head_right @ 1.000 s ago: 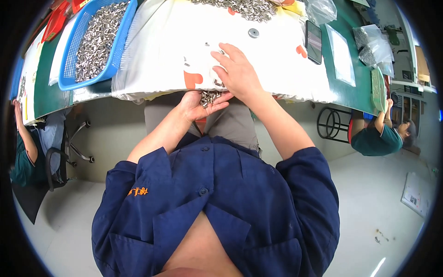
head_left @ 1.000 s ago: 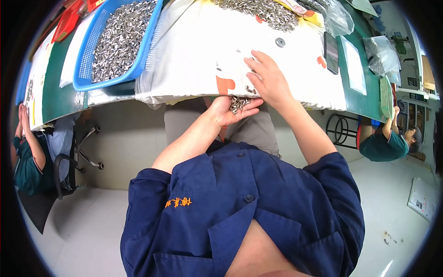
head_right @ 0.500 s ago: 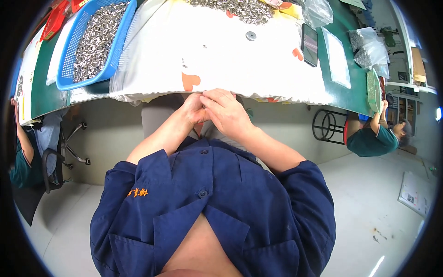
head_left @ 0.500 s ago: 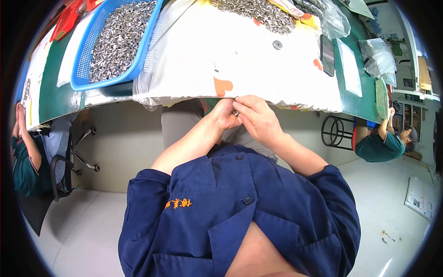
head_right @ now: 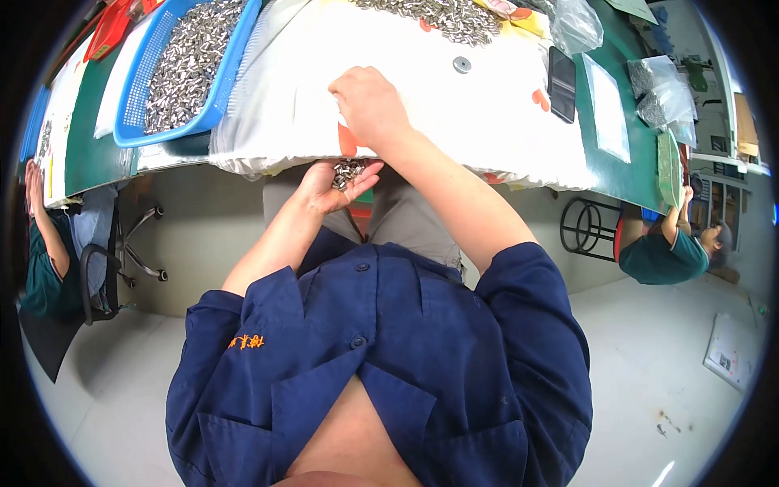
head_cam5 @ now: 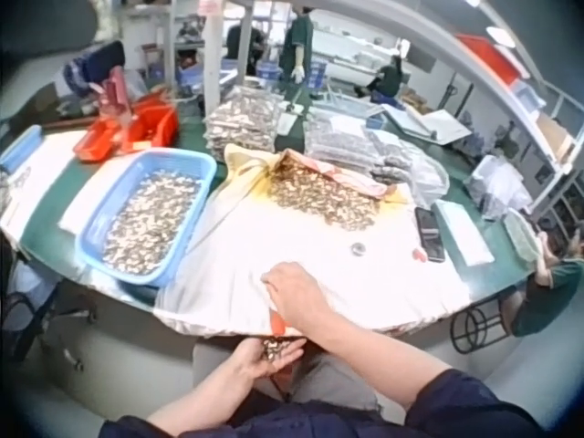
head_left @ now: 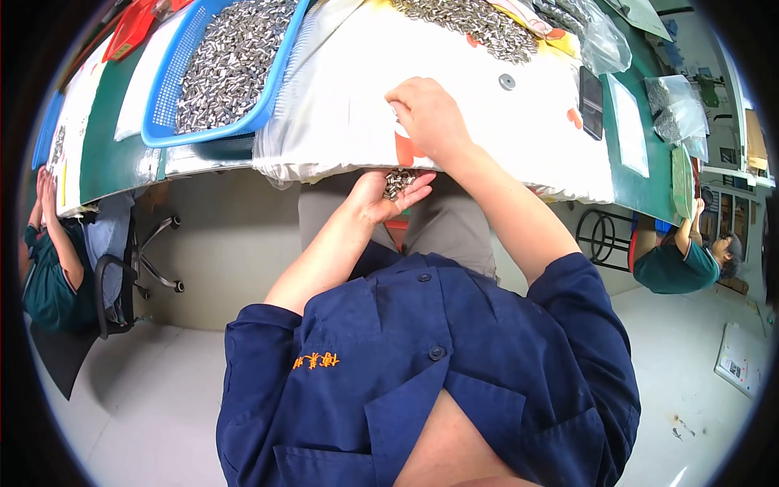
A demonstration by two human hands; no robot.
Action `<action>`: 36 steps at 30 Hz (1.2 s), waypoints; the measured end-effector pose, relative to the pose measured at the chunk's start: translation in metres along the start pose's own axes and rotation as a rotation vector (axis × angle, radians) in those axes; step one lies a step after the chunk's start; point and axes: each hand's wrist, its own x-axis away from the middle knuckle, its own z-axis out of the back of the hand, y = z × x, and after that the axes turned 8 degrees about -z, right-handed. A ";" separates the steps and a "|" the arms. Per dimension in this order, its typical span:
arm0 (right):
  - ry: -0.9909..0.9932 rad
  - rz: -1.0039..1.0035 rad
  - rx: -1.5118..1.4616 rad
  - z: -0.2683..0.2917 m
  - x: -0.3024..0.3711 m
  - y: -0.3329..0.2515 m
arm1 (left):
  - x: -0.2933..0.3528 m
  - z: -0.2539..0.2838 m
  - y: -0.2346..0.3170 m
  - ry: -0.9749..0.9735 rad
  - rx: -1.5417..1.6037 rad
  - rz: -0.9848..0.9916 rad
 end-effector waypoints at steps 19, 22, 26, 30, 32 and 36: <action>0.205 -0.050 0.004 0.087 0.093 -0.001 | 0.048 0.020 -0.011 0.028 0.273 0.098; 0.455 -0.181 0.200 0.123 0.101 0.057 | 0.077 -0.030 0.009 -0.140 0.340 0.104; 0.598 -0.369 0.230 0.141 0.125 0.106 | 0.095 -0.101 0.084 -0.396 0.154 -0.303; 0.519 -0.277 0.299 0.133 0.134 0.124 | 0.081 -0.133 0.174 -0.188 -0.235 -0.812; 0.472 -0.215 0.311 0.122 0.124 0.131 | 0.063 -0.113 0.236 -0.101 -0.565 -0.921; 0.474 -0.256 0.173 0.106 0.114 0.138 | 0.058 -0.099 0.284 0.225 -1.211 -1.181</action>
